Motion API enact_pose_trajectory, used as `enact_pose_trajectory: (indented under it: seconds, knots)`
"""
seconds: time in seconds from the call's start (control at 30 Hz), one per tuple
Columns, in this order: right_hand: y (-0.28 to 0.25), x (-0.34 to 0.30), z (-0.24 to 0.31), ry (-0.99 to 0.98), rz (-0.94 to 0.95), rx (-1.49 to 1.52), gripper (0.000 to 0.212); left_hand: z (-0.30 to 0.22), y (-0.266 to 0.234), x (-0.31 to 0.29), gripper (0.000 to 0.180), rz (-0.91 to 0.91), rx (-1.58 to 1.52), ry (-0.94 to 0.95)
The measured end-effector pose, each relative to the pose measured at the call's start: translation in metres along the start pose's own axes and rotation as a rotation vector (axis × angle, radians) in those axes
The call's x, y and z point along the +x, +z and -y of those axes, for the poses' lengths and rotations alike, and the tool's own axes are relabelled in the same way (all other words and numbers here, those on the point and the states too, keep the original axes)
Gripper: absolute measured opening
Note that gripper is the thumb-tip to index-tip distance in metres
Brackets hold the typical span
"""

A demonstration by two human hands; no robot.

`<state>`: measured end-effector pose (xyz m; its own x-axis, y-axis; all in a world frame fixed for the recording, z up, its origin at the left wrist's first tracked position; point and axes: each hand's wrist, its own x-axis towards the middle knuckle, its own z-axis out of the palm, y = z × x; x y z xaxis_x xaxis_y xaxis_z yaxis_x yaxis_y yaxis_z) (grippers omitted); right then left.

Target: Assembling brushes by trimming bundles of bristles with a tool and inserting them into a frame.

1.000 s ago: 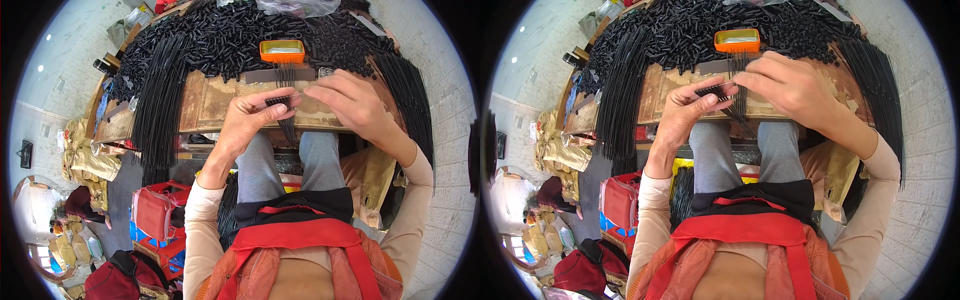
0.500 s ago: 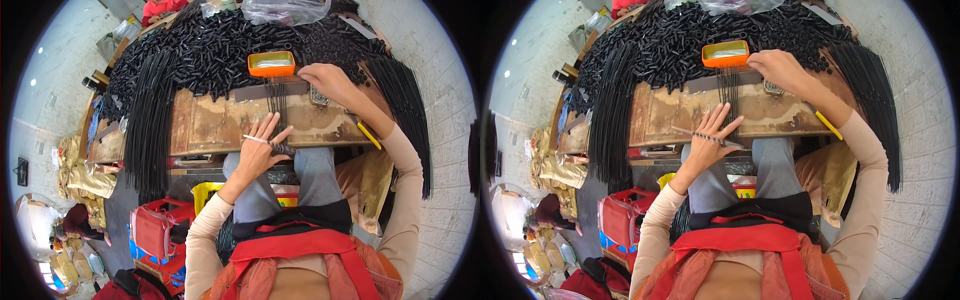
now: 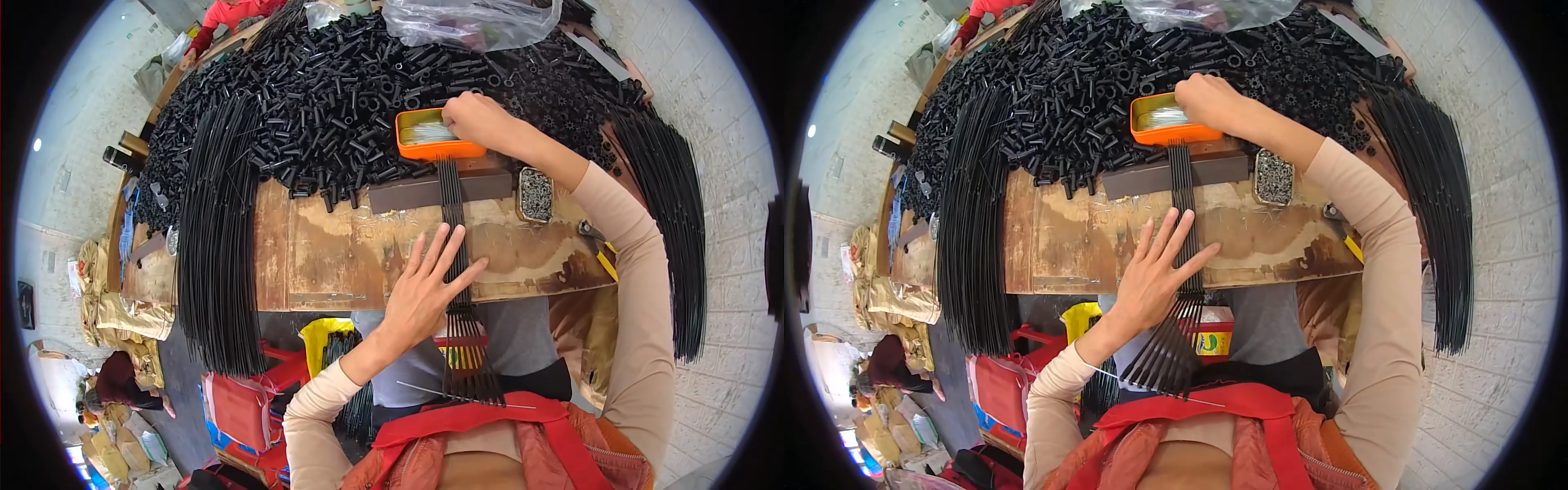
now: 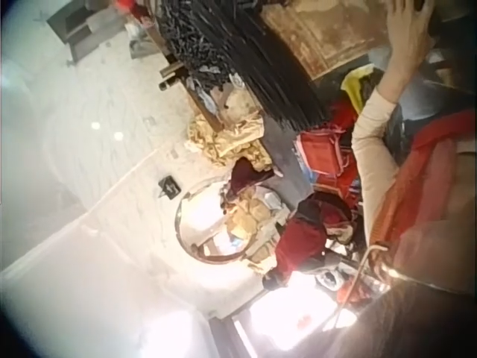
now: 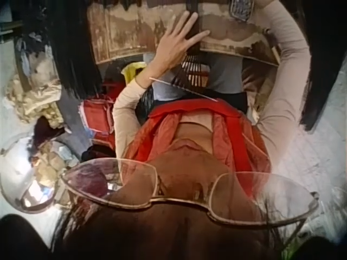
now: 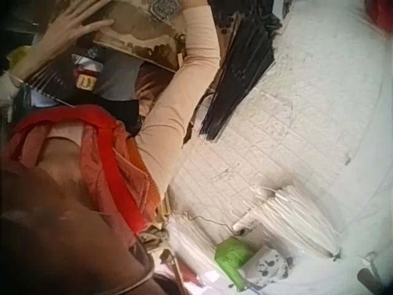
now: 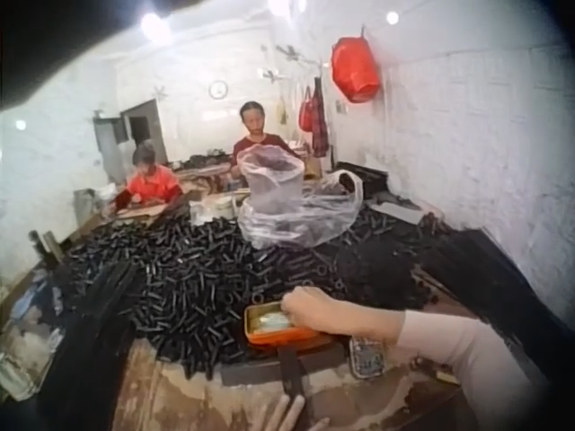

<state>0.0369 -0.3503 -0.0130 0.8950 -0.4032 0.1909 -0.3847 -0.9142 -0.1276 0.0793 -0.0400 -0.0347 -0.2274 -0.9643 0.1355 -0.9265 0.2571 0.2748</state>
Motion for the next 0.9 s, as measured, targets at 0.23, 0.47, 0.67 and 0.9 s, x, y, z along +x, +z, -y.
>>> enact_pose_trajectory:
  seconds: [0.23,0.47,0.67,0.9]
  knots:
    - [-0.038,-0.03,0.021,-0.153,-0.324,0.314,0.011,0.001,-0.004,0.001,0.089,-0.007,0.033,0.017]
    - [-0.013,-0.108,0.04,-0.166,-0.229,0.077,0.022,0.0,-0.001,0.003,0.085,-0.05,0.016,0.0]
    - [-0.011,-0.113,0.04,-0.132,-0.178,0.046,0.03,0.003,0.005,0.003,0.087,-0.059,0.107,0.038]
    - [-0.011,-0.107,0.043,-0.117,-0.117,0.039,0.037,0.002,0.003,0.003,0.085,-0.04,0.131,0.033]
